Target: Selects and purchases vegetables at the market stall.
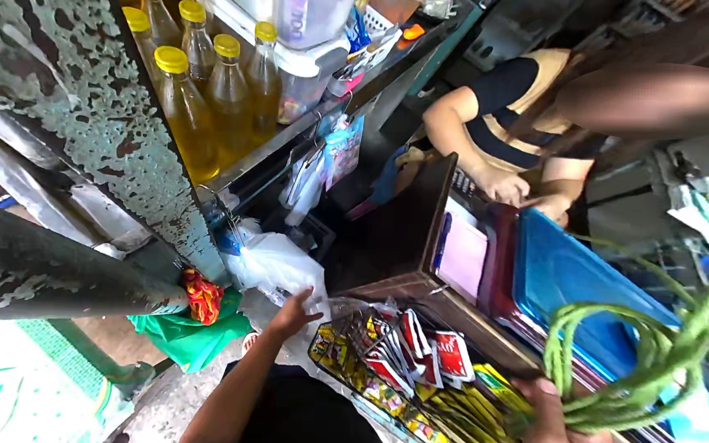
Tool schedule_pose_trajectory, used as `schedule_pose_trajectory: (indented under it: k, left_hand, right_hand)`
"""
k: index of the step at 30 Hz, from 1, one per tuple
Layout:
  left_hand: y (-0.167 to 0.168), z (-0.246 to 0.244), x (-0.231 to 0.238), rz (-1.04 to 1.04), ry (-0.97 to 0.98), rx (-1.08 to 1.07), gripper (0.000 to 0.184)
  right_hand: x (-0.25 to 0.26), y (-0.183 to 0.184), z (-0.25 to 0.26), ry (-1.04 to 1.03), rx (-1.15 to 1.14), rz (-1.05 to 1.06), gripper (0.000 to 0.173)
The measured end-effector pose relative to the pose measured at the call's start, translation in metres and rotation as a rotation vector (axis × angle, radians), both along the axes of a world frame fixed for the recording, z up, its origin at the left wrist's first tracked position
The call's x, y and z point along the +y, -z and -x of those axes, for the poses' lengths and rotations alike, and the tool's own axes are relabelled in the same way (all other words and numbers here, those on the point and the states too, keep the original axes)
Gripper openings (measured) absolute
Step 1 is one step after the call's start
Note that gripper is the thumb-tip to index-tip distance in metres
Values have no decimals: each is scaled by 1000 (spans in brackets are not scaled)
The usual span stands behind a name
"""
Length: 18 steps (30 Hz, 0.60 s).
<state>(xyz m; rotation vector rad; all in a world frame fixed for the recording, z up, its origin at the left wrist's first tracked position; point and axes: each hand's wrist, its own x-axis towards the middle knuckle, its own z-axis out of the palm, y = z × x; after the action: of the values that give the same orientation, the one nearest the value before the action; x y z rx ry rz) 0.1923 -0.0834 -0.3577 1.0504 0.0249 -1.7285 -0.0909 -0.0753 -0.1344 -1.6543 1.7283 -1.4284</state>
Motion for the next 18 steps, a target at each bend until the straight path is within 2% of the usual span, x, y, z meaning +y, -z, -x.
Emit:
schedule_pose_trajectory:
  k: [2,4,7,9,12,14,15,16,18]
  left_hand:
    - [22,-10,28,38,6,104,43]
    - [34,-22,57,28,-94,146,45]
    - [35,-49,93,-62,-309,14,58]
    - [32,-69,105,-150,-342,-207,64]
    - [10,-90,104,-219,-260,-832,49]
    - [-17,-95,91,-33,-263,-1231,36]
    - [-32,-94,82,80,-310,-1377,36]
    - [-46,-92,71,168,-364,-1464,39]
    - [-70,-85,50,230,-441,-1457,52]
  right_hand:
    - [0,1,2,0,4,2,17]
    - [-1,2,3,2,-11,2,19]
    - [-1,2,2,4,-37,-7,20]
    - [-1,2,2,10,-30,0,18]
    - [-1,3,2,13,-30,-2,18]
    - [-1,3,3,10,-33,-8,19]
    - [-1,3,4,8,-38,-12,19]
    - [-1,2,4,5,-46,-18,18]
    - [-1,1,5,1,-52,-30,18]
